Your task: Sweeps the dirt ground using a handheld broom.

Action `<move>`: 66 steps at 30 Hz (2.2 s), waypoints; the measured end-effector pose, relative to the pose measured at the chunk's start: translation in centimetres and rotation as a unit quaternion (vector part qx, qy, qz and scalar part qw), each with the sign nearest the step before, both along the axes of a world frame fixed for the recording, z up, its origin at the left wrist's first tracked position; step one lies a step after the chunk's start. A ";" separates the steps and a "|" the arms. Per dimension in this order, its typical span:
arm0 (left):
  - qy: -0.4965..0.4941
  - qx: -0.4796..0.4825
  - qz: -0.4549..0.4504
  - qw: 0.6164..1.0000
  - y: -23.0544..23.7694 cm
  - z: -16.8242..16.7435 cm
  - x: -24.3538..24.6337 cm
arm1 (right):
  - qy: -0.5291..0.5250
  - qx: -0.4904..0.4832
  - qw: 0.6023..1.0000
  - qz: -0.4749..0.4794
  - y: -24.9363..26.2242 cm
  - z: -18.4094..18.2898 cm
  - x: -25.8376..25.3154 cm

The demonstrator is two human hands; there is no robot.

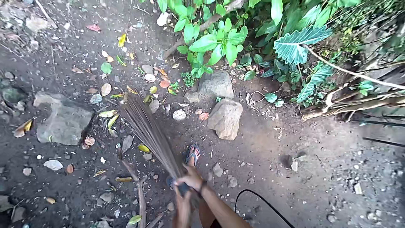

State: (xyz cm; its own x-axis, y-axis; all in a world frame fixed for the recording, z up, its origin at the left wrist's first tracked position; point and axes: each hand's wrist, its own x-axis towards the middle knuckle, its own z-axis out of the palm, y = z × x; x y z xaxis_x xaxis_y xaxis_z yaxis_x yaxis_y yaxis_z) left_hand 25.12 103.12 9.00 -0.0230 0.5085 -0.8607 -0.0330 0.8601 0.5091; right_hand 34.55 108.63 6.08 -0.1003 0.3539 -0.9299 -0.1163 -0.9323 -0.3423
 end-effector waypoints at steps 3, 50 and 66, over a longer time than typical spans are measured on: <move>-0.094 -0.089 -0.042 0.991 -2.4 2.1 3.8 | -0.127 -0.059 0.990 -0.033 -4.1 3.1 5.0; -0.033 0.060 0.128 0.989 45.8 -16.3 0.4 | -0.082 0.067 0.994 0.025 45.9 -15.5 -1.7; -0.028 -0.055 0.080 0.995 49.9 -10.4 -0.6 | -0.062 0.015 0.996 -0.056 47.1 -10.9 -2.2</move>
